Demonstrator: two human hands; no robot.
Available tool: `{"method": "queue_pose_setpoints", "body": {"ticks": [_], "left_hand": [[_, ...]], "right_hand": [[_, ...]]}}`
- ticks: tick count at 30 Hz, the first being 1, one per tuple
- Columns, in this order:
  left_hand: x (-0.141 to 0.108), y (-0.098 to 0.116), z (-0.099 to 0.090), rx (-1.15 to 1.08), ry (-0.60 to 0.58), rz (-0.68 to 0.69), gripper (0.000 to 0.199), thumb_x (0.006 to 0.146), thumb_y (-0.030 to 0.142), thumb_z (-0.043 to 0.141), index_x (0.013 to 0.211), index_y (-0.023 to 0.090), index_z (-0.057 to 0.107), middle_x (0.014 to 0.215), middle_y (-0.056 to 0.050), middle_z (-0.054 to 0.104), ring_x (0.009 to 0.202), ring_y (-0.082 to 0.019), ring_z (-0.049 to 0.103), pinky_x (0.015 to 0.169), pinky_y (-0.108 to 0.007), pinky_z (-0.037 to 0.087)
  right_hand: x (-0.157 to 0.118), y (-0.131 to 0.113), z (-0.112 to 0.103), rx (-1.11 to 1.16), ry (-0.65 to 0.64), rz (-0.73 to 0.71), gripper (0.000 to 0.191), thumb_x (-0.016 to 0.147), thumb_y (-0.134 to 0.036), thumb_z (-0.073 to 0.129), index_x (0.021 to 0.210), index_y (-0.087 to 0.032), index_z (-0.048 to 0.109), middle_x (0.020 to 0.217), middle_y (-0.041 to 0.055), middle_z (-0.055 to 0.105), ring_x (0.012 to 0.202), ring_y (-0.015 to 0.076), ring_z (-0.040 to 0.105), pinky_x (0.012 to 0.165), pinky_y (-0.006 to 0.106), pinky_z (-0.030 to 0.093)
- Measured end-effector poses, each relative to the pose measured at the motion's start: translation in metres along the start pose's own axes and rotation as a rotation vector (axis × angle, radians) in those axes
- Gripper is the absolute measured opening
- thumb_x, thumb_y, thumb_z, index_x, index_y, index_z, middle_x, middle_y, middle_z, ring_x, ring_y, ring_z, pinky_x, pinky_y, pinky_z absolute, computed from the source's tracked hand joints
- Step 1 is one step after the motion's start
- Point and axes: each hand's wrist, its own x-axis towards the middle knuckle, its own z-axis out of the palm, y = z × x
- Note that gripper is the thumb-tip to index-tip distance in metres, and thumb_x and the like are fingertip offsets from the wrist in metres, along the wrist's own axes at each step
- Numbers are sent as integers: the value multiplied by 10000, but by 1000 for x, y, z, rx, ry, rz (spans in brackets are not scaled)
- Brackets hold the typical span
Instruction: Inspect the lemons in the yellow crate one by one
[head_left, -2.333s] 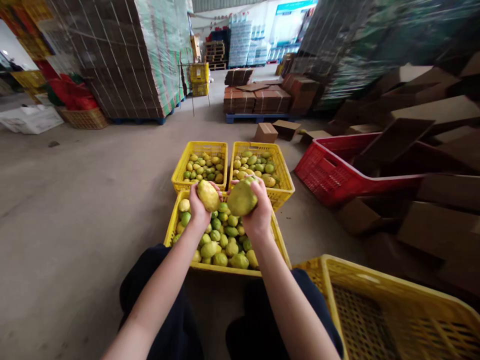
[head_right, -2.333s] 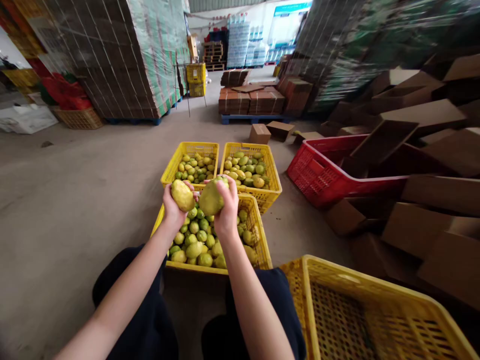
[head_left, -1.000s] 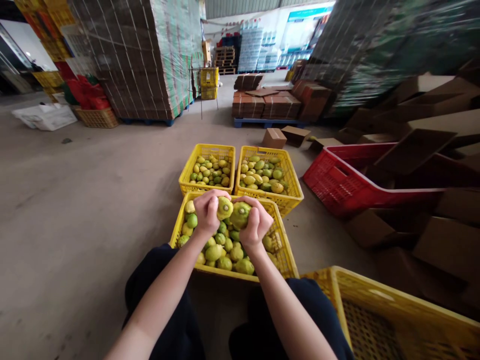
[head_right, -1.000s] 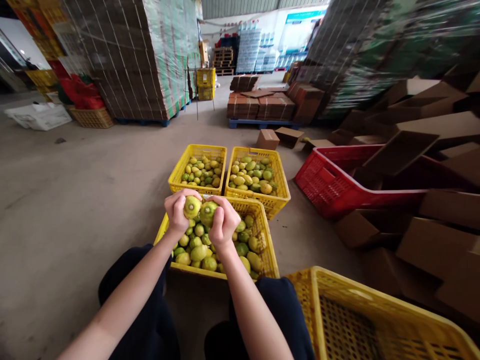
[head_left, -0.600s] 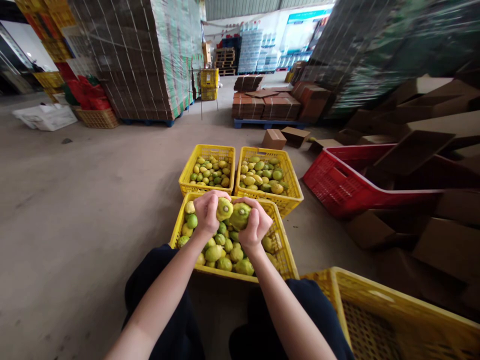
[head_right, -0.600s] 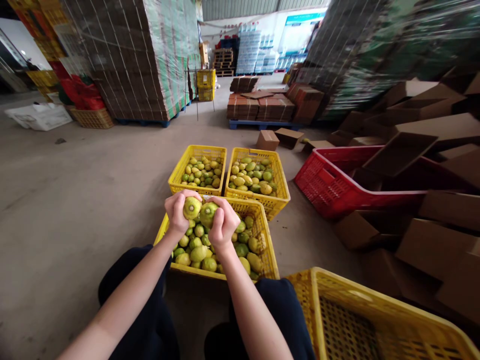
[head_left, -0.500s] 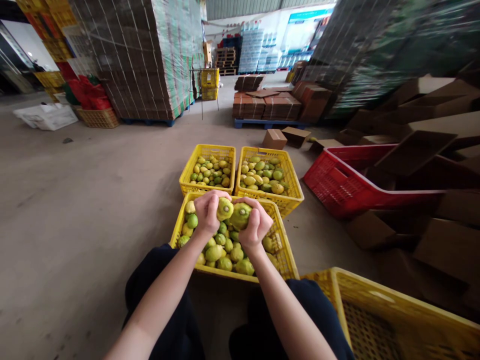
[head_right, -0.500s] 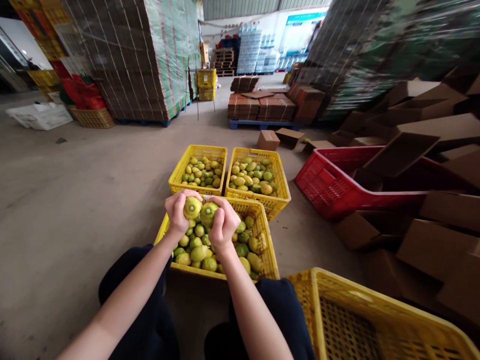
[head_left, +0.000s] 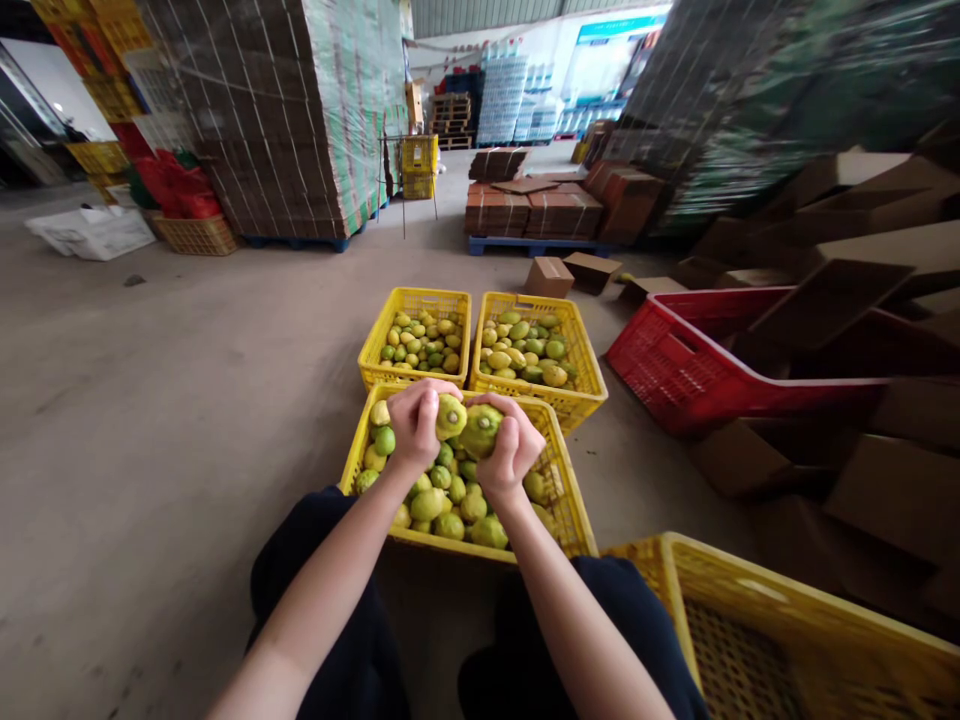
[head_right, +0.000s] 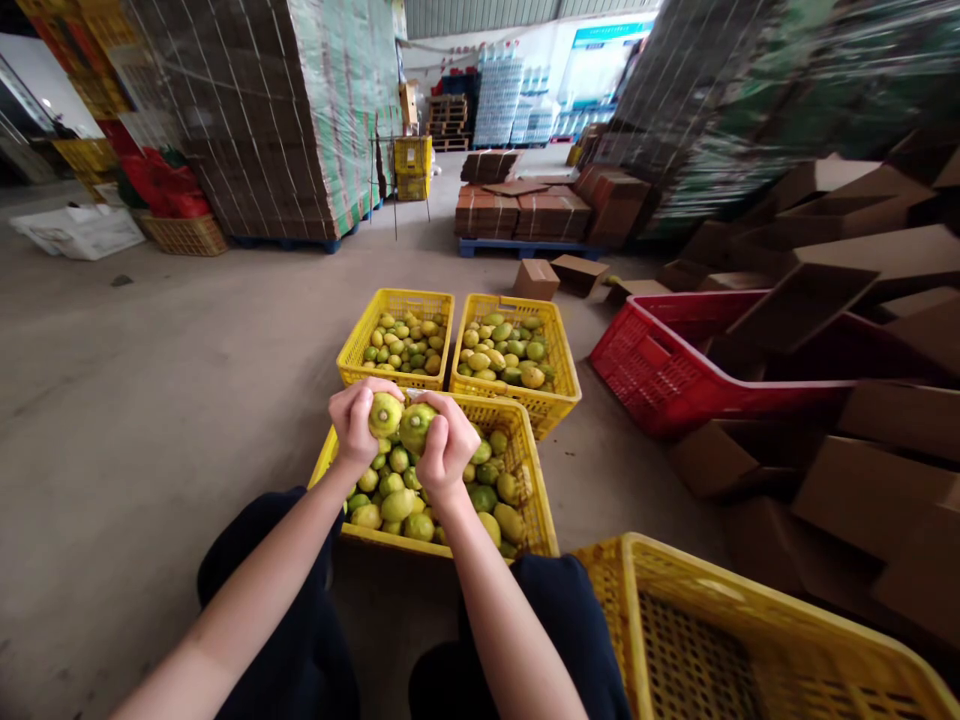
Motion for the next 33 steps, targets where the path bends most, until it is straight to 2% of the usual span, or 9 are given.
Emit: {"method": "queue_pose_setpoints", "body": {"ticks": [10,18,33], "left_hand": [[1,1,-1,59,-5,16,448,951,348,342,710,182,682,700,-43,698,651,-165,632,634,-292,466],[5,2,-6,172,-61,191,368,936,264,353,766,182,670,733,-54,694,702,-170,636,679,-296,482],[3,1,-6,207,-60,170,389,944,279,342,771,188,679,739,-55,694,703,-171,639,683,-296,487]], "right_hand": [[-1,1,1,-13,1,1,403,956,-318,294,925,-194,676,846,60,695,782,207,668,700,335,504],[-2,3,2,-15,6,2,378,958,-294,305,918,-195,667,847,52,700,776,198,667,699,324,498],[-3,4,4,-28,22,23,384,962,-305,301,910,-192,664,838,50,704,768,196,669,696,322,500]]}}
